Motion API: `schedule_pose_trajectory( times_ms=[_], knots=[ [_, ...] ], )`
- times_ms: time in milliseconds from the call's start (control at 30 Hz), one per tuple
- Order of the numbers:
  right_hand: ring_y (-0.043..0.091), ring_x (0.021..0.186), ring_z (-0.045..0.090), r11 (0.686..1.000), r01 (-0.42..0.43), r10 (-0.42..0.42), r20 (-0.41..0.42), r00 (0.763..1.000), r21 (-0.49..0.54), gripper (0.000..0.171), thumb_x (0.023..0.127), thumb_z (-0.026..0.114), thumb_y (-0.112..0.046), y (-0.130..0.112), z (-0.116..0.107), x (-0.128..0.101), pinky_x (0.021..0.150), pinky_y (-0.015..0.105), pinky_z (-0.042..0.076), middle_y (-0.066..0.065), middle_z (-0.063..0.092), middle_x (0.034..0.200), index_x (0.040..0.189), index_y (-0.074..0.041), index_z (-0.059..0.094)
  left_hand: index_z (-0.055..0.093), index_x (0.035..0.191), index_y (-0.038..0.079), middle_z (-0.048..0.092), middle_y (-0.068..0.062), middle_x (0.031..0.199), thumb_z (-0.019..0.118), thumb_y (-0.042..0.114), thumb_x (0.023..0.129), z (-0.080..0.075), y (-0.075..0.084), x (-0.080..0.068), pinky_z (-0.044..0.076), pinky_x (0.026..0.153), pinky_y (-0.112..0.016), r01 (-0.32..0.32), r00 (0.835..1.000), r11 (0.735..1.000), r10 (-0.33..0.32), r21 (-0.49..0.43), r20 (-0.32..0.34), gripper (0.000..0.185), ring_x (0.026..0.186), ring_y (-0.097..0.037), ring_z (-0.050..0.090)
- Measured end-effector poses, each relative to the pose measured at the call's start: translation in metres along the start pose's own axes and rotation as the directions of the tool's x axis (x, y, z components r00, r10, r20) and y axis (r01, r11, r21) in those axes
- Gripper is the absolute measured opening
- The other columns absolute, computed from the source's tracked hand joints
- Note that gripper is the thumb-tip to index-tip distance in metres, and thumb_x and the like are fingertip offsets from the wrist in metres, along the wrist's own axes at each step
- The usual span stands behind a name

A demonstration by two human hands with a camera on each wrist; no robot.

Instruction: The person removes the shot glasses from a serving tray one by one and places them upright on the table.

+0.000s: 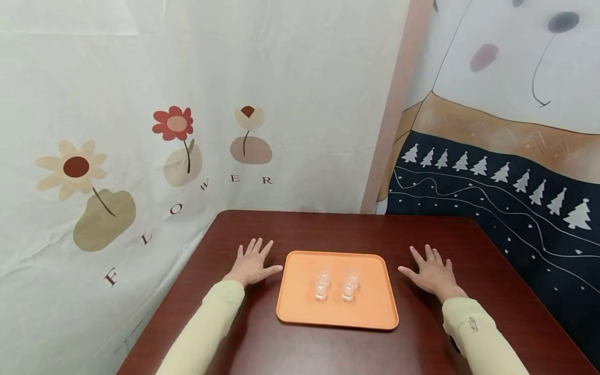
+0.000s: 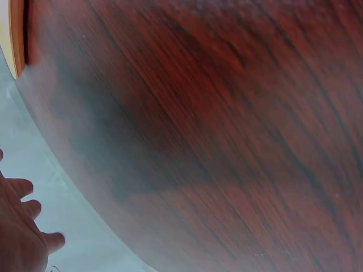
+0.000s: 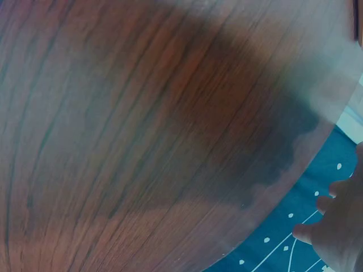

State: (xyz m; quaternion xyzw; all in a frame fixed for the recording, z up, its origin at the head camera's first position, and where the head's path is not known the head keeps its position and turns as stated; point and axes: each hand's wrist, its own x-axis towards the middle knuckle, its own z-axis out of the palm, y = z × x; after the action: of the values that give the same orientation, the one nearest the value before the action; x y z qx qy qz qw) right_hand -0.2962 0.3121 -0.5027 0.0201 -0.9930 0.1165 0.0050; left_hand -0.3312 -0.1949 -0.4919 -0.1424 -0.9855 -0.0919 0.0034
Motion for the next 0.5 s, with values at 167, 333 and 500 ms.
schedule_pose_trajectory(
  times_ms=[167,333,500],
  knots=[
    [0.060,0.139,0.013,1.000,0.009,-0.009,0.000,1.000,0.006,0.097,0.091,0.047,-0.072,-0.004,0.001,0.003,0.106,0.075,0.008,0.041,0.013,0.153,0.154,-0.002,0.029,0.029,0.157,0.013,0.024,-0.027,0.158,0.057,0.066,0.090,0.000,0.004,0.000,0.013,0.112,-0.066,-0.001,1.000,1.000,0.002,-0.029,0.015,0.090,0.147,-0.043,0.016],
    [0.059,0.139,0.014,1.000,0.018,-0.018,-0.007,1.000,0.021,0.096,0.090,0.047,-0.072,-0.010,0.000,0.004,0.107,0.074,0.009,0.039,0.014,0.154,0.155,-0.003,0.029,0.030,0.157,0.013,0.027,-0.025,0.157,0.060,0.061,0.091,0.000,0.008,0.000,0.015,0.112,-0.065,-0.011,0.999,0.998,0.013,-0.056,0.040,0.088,0.147,-0.042,0.019],
    [0.058,0.139,0.016,0.999,0.031,-0.031,-0.018,0.999,0.028,0.095,0.091,0.048,-0.072,-0.014,0.001,0.005,0.107,0.074,0.010,0.039,0.016,0.154,0.155,-0.004,0.030,0.031,0.157,0.013,0.030,-0.023,0.157,0.061,0.059,0.091,-0.001,0.012,-0.001,0.016,0.113,-0.064,-0.029,0.997,0.996,0.035,-0.087,0.065,0.086,0.146,-0.040,0.022]
  ],
)
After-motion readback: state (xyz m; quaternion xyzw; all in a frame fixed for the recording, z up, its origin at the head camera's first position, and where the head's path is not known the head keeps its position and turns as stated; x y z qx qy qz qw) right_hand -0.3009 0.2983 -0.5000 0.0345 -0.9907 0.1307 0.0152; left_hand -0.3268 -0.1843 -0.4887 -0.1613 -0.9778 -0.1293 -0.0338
